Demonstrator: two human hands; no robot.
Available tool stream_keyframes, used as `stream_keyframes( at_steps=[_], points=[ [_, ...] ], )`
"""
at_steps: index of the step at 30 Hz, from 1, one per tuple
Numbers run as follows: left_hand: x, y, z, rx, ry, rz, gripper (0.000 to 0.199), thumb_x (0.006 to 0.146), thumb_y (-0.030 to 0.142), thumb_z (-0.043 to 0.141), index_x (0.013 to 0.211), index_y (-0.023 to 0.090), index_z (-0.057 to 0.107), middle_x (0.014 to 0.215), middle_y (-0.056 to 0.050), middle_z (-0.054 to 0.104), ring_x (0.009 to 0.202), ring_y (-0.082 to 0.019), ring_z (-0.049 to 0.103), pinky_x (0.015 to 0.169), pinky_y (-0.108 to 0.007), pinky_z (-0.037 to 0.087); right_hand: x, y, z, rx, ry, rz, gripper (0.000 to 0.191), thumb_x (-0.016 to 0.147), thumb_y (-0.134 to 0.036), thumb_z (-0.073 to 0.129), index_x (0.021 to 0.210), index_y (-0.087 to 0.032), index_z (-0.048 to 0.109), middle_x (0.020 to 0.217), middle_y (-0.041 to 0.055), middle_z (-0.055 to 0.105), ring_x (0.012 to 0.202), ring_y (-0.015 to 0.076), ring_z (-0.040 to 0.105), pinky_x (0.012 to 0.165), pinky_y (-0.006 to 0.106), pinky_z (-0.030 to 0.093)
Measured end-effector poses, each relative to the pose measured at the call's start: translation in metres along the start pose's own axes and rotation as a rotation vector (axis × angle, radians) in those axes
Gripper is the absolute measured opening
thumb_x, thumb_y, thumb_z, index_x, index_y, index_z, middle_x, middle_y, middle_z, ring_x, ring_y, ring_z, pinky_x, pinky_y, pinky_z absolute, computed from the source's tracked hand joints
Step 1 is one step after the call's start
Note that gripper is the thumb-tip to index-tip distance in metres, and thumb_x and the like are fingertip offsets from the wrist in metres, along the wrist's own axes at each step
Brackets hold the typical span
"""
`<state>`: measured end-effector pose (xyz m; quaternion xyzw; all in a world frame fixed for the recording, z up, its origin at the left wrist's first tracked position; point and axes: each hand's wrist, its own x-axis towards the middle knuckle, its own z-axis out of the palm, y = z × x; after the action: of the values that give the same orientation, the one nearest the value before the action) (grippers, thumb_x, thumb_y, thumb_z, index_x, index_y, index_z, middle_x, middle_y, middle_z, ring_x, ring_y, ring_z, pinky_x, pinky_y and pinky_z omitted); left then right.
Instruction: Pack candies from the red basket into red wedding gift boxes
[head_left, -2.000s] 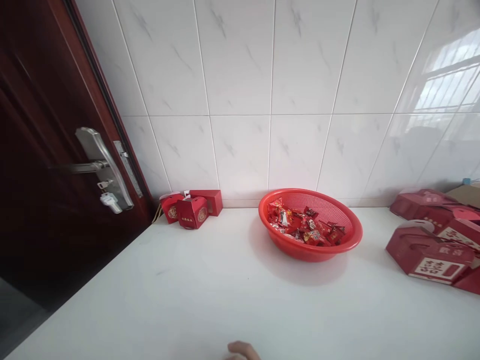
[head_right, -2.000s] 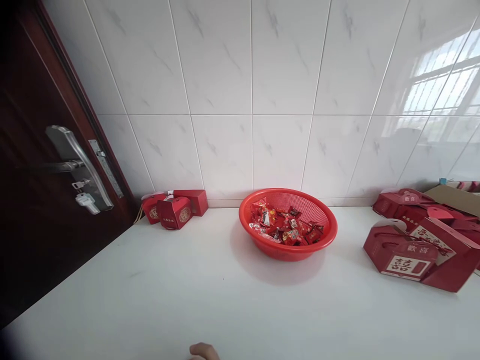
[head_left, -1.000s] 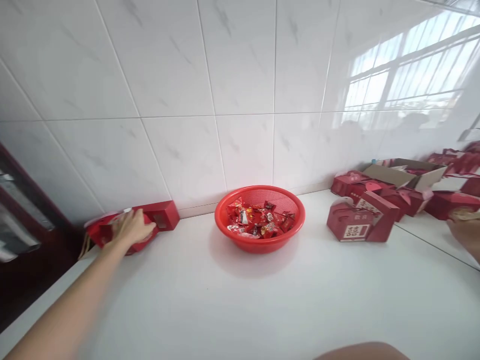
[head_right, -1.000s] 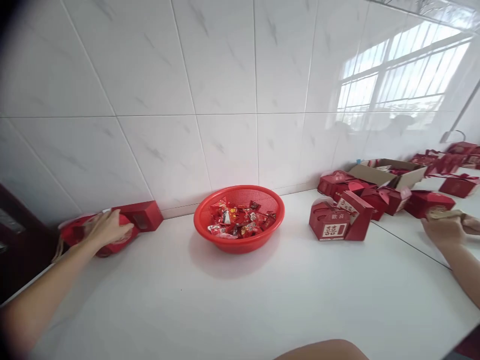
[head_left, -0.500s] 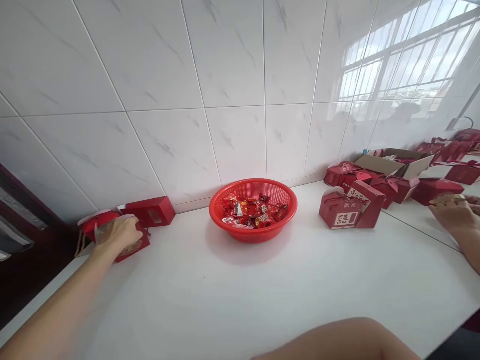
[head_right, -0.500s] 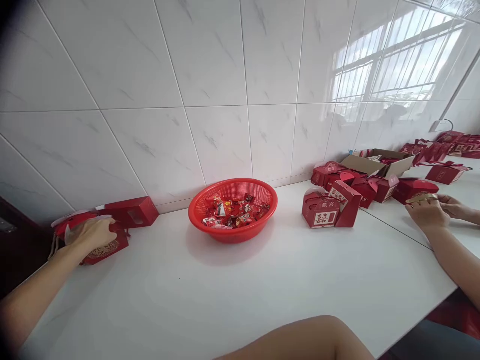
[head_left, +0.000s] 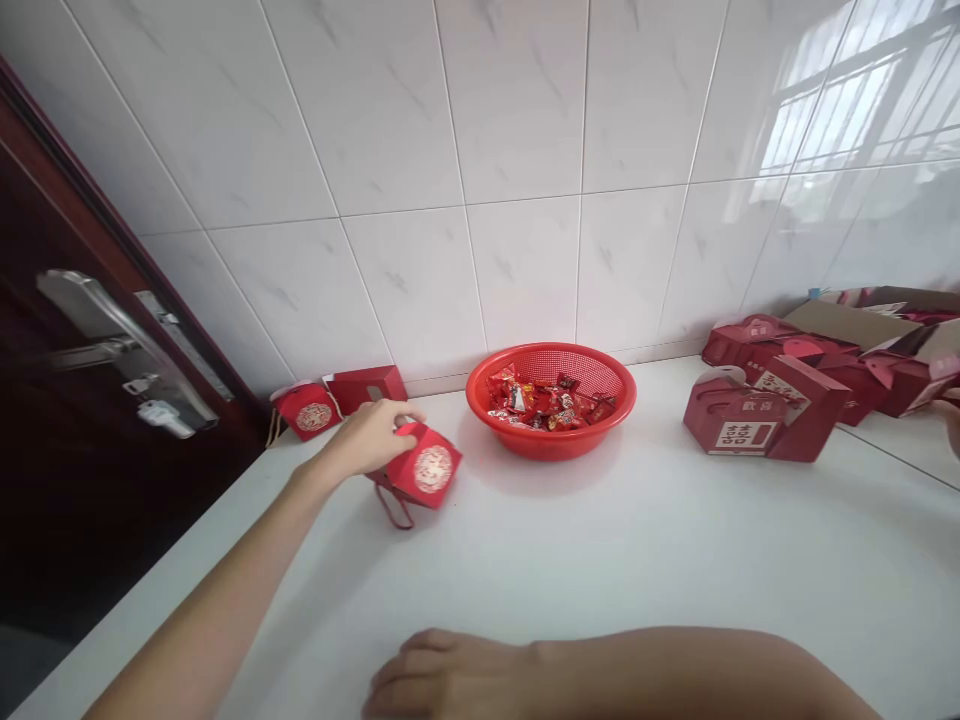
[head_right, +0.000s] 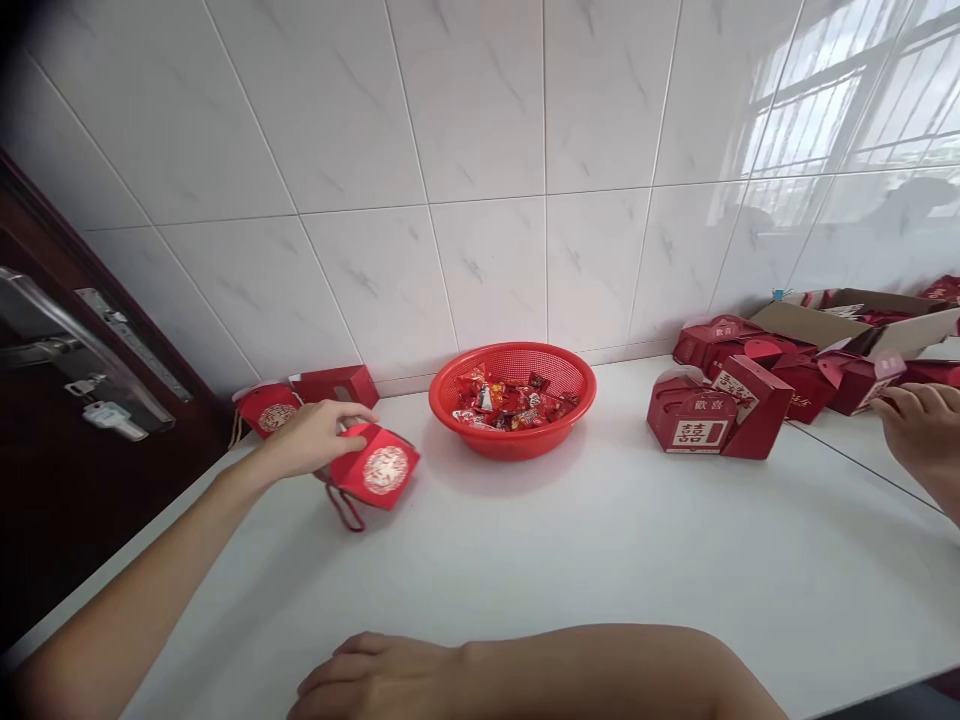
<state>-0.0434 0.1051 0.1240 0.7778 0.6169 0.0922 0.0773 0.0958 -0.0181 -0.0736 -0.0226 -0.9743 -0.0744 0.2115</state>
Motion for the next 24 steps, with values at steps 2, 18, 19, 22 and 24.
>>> stream_keyframes(
  at_steps=[2,18,19,22,24],
  points=[
    [-0.014,0.022,0.002,-0.081,-0.024,0.043,0.037,0.076,0.026,0.058,0.109,0.023,0.075,0.089,-0.005,0.075,0.084,-0.027,0.071,0.069,-0.032,0.053,0.000,-0.001,-0.010,0.030,-0.022,0.021,0.038,0.108,-0.035,0.035,0.129,-0.017,0.061,0.133,0.0080,0.063,0.129,0.0190,0.052,0.111,0.031,0.037],
    [-0.054,0.083,0.042,-0.812,-0.436,0.308,0.046,0.096,0.033,0.049,0.138,0.017,0.054,0.096,-0.008,0.077,0.073,-0.019,0.073,0.081,-0.036,0.055,-0.003,-0.006,-0.016,0.134,-0.127,0.037,0.074,0.086,-0.058,0.065,0.139,-0.009,0.051,0.142,0.0162,0.056,0.138,0.0292,0.043,0.111,0.039,0.040],
    [-0.055,0.083,0.042,-0.817,-0.429,0.334,0.045,0.094,0.031,0.051,0.137,0.017,0.055,0.095,-0.007,0.077,0.078,-0.020,0.074,0.084,-0.037,0.055,-0.003,-0.006,-0.018,0.111,-0.117,0.024,0.068,0.089,-0.056,0.063,0.138,-0.009,0.053,0.142,0.0159,0.057,0.137,0.0287,0.044,0.110,0.038,0.041],
    [-0.058,0.080,0.043,-0.730,-0.303,0.418,0.037,0.086,0.025,0.061,0.123,0.021,0.064,0.101,-0.006,0.077,0.100,-0.023,0.071,0.093,-0.037,0.052,-0.002,-0.010,-0.020,0.023,-0.022,-0.048,0.044,0.100,-0.042,0.051,0.131,-0.012,0.061,0.137,0.0110,0.062,0.134,0.0243,0.050,0.110,0.035,0.041],
    [-0.057,0.078,0.044,-0.641,-0.213,0.469,0.025,0.083,0.023,0.062,0.106,0.023,0.070,0.113,-0.005,0.074,0.110,-0.024,0.067,0.098,-0.038,0.051,-0.001,-0.014,-0.022,-0.027,0.071,-0.115,0.037,0.104,-0.038,0.045,0.126,-0.017,0.066,0.132,0.0060,0.066,0.131,0.0199,0.053,0.111,0.030,0.041]
  ],
)
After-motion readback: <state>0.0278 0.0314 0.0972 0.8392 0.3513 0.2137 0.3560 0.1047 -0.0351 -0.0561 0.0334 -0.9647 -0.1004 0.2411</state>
